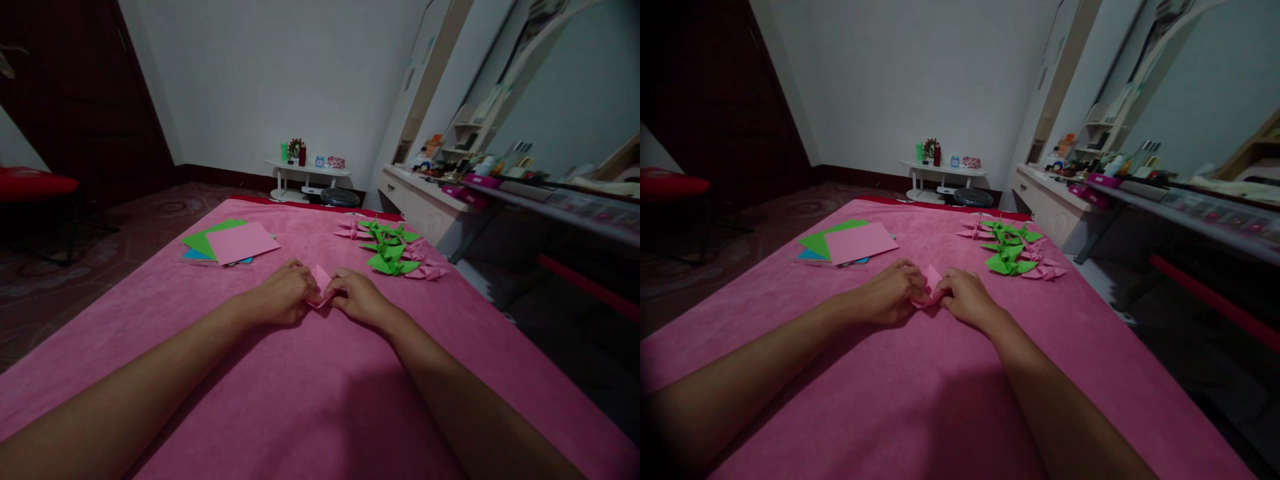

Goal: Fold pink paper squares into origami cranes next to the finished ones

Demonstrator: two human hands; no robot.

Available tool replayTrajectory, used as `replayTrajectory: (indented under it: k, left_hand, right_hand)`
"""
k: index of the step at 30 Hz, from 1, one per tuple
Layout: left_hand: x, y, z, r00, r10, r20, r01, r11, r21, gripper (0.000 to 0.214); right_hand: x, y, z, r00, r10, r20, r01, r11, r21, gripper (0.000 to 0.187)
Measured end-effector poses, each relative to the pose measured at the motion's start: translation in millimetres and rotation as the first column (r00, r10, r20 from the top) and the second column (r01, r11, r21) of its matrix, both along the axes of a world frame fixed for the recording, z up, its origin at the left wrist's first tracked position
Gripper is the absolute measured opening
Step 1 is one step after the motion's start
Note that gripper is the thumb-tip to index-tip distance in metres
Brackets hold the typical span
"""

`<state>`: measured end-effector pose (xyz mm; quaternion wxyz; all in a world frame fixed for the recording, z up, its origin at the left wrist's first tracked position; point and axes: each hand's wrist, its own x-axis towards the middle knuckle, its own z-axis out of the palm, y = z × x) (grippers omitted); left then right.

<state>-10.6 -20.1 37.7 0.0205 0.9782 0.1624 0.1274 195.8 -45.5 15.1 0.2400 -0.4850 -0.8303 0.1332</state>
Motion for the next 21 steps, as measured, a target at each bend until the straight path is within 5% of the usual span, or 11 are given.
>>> replayTrajectory:
  k: [15, 21]
  left_hand:
    - [5.3, 7.1, -3.3, 0.999, 0.033, -0.033, -0.032, 0.999, 0.017, 0.007]
    - [6.0, -0.1, 1.4, 0.999, 0.001, -0.054, 0.001, 0.999, 0.035, 0.014]
  right_hand:
    - [7.6, 4.4, -5.1, 0.958, -0.002, -0.288, -0.054, 0.981, -0.186, 0.026]
    - [1.1, 6.7, -4.3, 0.793, -0.169, -0.585, -0.053, 0.938, -0.343, 0.041]
